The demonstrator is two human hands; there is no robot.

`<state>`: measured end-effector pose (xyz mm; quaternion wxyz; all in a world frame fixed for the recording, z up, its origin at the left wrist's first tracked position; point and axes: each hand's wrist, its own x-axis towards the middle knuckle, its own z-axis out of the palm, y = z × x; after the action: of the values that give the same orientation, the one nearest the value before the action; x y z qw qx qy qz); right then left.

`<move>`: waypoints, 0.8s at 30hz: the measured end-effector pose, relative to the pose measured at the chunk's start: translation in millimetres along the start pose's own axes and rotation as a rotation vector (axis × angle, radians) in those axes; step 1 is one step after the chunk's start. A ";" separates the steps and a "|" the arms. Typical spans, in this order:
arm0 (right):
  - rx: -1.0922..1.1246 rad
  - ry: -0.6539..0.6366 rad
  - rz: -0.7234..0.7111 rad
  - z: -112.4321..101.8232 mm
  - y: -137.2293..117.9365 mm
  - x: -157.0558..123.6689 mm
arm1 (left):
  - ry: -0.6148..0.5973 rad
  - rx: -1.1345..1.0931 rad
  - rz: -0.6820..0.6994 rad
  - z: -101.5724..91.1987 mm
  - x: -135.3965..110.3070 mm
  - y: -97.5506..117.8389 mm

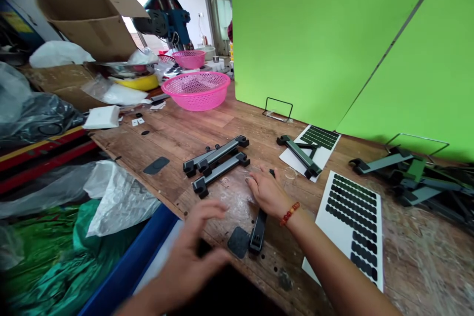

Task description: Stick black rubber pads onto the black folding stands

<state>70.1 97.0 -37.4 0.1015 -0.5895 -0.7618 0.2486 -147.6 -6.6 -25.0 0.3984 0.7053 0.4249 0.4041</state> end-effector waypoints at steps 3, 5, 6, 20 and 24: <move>0.003 -0.019 -0.002 -7.7 -3.8 -3.5 | -0.114 -0.022 -0.091 67.2 5.1 -25.4; 0.032 -0.021 -0.033 -22.5 -11.5 -9.5 | -0.119 -0.060 -0.146 91.3 4.9 -38.1; 0.039 0.006 -0.056 -31.0 -16.9 -12.9 | -0.109 -0.087 -0.165 97.3 4.4 -42.1; 0.198 0.315 -0.060 3.1 -23.1 0.0 | -0.062 -0.212 -0.267 93.2 14.9 -29.9; 0.497 0.641 -0.033 -14.2 -1.6 -34.5 | 0.008 -0.311 -0.351 28.3 45.2 -21.7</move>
<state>84.9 67.7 -19.7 0.4770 -0.5825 -0.6177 0.2272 -113.8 35.8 -44.2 0.5648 0.5493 0.4750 0.3920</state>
